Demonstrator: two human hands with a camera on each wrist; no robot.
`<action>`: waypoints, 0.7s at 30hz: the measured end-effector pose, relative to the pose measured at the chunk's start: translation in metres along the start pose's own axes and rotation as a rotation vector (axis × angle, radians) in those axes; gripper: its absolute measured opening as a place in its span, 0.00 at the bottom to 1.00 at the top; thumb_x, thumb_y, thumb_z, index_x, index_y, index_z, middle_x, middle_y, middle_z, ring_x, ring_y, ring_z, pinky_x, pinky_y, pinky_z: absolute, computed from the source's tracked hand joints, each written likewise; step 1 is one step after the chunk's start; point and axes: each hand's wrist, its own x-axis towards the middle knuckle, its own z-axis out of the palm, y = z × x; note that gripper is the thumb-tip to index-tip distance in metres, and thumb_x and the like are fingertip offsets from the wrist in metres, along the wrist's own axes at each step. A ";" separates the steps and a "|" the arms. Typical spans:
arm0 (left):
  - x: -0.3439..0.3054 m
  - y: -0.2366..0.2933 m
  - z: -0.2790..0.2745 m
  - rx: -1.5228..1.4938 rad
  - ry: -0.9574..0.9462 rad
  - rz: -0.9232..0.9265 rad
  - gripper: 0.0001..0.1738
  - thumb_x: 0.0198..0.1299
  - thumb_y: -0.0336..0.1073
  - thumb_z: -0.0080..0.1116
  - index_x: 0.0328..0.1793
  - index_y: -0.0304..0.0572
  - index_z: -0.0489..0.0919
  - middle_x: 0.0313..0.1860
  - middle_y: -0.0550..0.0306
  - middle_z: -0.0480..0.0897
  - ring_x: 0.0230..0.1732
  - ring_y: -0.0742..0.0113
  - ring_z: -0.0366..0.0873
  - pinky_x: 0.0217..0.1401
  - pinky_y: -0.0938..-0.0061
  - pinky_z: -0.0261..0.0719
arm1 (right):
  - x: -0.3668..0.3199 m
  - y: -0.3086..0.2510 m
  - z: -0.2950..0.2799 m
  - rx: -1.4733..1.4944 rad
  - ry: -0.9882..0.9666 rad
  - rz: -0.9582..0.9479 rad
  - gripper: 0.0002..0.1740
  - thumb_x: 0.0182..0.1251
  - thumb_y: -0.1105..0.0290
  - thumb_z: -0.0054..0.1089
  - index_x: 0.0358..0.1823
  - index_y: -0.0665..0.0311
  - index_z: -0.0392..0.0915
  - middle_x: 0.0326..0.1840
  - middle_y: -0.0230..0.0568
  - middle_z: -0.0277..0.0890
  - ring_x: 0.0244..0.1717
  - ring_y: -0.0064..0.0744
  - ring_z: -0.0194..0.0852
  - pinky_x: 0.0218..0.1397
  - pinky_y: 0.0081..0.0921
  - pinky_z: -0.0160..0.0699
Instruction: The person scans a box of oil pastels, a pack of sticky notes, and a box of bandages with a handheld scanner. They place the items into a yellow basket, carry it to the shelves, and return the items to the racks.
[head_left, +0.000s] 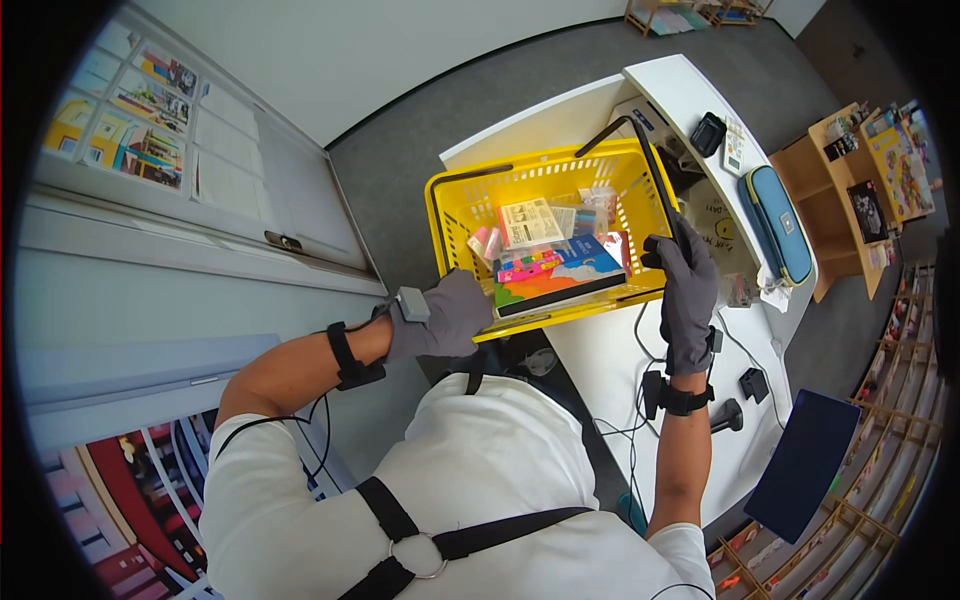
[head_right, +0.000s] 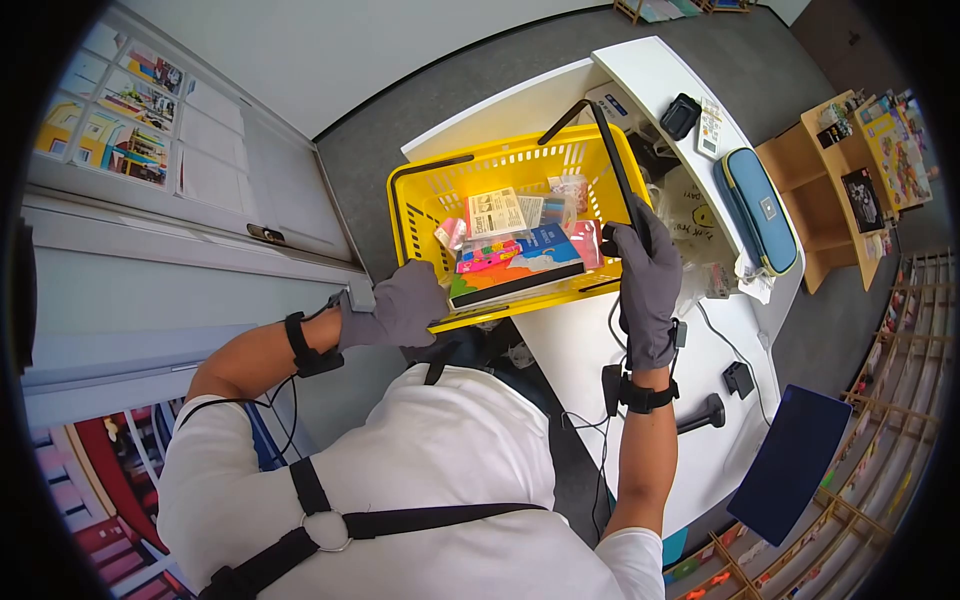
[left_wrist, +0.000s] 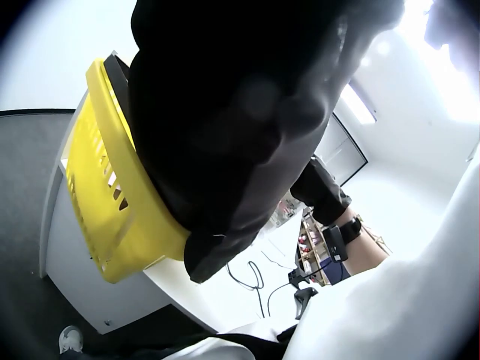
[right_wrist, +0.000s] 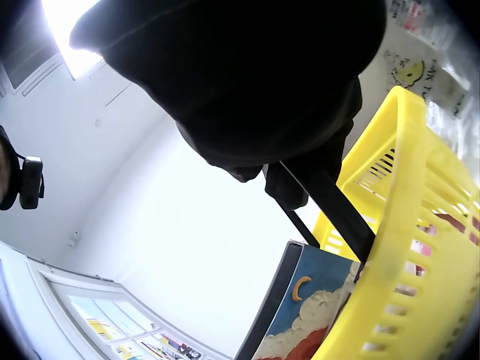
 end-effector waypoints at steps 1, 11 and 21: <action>0.000 -0.002 -0.002 -0.026 0.020 0.016 0.16 0.46 0.51 0.72 0.35 0.50 0.92 0.33 0.49 0.85 0.44 0.45 0.81 0.47 0.53 0.81 | 0.000 -0.001 0.000 0.002 -0.001 -0.005 0.27 0.81 0.74 0.59 0.78 0.72 0.74 0.59 0.46 0.88 0.51 0.28 0.88 0.57 0.24 0.88; 0.011 -0.008 -0.060 -0.048 -0.124 0.178 0.11 0.52 0.47 0.67 0.35 0.51 0.90 0.27 0.51 0.84 0.40 0.46 0.86 0.44 0.50 0.80 | -0.001 -0.003 -0.002 0.062 -0.023 0.023 0.27 0.81 0.72 0.60 0.78 0.72 0.74 0.57 0.45 0.89 0.48 0.27 0.88 0.55 0.24 0.88; 0.037 -0.010 -0.115 0.109 0.066 0.211 0.12 0.57 0.37 0.67 0.46 0.50 0.92 0.35 0.51 0.87 0.48 0.48 0.87 0.75 0.52 0.76 | -0.014 -0.025 0.006 0.038 -0.086 0.062 0.28 0.79 0.72 0.60 0.78 0.71 0.74 0.54 0.43 0.89 0.44 0.26 0.88 0.52 0.24 0.88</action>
